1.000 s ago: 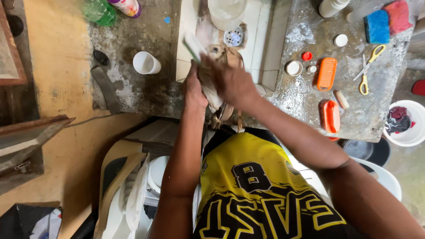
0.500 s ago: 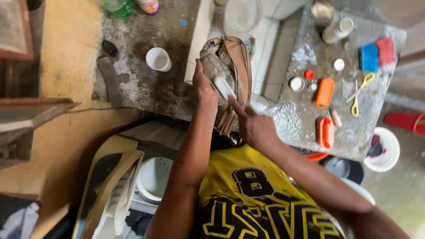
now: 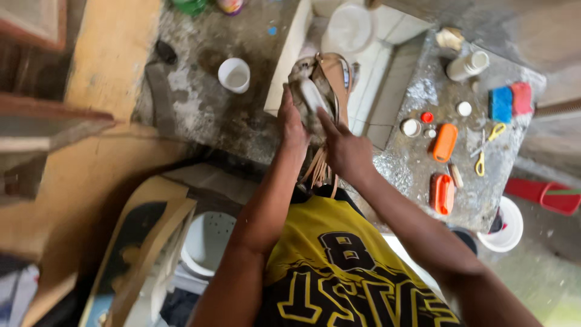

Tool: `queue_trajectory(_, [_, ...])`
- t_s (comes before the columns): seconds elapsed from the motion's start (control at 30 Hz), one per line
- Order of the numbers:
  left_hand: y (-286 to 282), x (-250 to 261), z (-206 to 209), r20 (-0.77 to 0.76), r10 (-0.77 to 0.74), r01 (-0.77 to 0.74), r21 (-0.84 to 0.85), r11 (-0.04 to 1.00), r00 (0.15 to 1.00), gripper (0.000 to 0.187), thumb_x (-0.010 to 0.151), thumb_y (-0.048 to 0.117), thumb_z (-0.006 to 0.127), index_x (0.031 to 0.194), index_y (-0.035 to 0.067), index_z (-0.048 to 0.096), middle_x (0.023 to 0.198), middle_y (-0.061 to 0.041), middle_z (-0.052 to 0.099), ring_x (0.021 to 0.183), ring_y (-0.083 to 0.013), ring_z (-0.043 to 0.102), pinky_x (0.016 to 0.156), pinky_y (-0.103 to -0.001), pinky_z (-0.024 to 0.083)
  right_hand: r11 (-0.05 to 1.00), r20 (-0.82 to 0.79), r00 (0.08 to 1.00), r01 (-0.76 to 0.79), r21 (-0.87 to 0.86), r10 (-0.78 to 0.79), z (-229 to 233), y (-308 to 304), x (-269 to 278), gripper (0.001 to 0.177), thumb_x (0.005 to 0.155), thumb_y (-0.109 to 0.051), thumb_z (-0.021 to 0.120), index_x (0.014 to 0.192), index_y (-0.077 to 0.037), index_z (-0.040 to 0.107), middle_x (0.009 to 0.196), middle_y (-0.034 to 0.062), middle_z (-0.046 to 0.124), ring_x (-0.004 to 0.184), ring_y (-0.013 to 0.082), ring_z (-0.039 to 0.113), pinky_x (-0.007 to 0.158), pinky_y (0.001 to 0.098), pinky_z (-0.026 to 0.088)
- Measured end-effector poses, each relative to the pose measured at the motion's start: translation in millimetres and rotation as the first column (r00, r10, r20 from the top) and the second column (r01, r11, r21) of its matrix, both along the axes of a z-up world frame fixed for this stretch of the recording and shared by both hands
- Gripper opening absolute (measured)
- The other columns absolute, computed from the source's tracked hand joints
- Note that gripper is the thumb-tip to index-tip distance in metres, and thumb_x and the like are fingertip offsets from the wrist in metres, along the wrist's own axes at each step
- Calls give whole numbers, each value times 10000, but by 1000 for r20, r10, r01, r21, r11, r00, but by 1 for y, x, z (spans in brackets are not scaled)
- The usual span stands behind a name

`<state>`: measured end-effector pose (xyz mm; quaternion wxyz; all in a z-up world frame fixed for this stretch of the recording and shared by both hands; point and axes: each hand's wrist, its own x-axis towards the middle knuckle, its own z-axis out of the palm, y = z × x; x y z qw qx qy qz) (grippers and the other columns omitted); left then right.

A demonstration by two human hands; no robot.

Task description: The person cleans a small tan bag using a toothbrush and a soapy liquid at a stone counter area, scrubbing different sections of the bag's exterior and interior.

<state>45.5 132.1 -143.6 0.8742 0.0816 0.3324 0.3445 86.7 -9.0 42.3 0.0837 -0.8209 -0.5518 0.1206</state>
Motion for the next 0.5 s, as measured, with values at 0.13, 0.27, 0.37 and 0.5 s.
queue_trajectory(0.13, [-1,10,-4,143,-15,13,20,1000,990,628,1134,536,515,1483,15,549,1256,-144,650,1092,-275,612,939,-435,497,994,65,998,8,111,-15,-8,28,14,826,892,-140,603,1628,-263,250,1200,217,705,545,368,673,452,480,541])
queue_trajectory(0.27, [26,-5,30,76,68,-60,-99,993,995,608,1026,525,457,1384,44,556,1246,-91,690,1101,-262,672,941,-419,564,994,39,999,-28,-101,32,3,-34,-16,760,976,-160,571,1657,-304,263,1027,167,725,577,341,687,484,484,537])
queue_trajectory(0.37, [14,-6,38,89,56,-53,-34,998,994,588,1055,508,470,1434,68,564,1312,-80,669,1156,-252,642,985,-397,531,1000,3,1000,9,-21,-9,-8,-5,-16,755,948,-213,597,1621,-293,264,991,172,731,580,367,679,471,503,522])
queue_trajectory(0.5, [-1,-24,45,-122,-95,91,-35,995,988,659,1038,558,450,1450,57,568,1321,-129,648,1164,-295,617,961,-431,513,983,14,1000,9,183,-11,-15,26,-3,773,923,-215,628,1615,-215,283,1009,201,729,563,393,657,481,514,513])
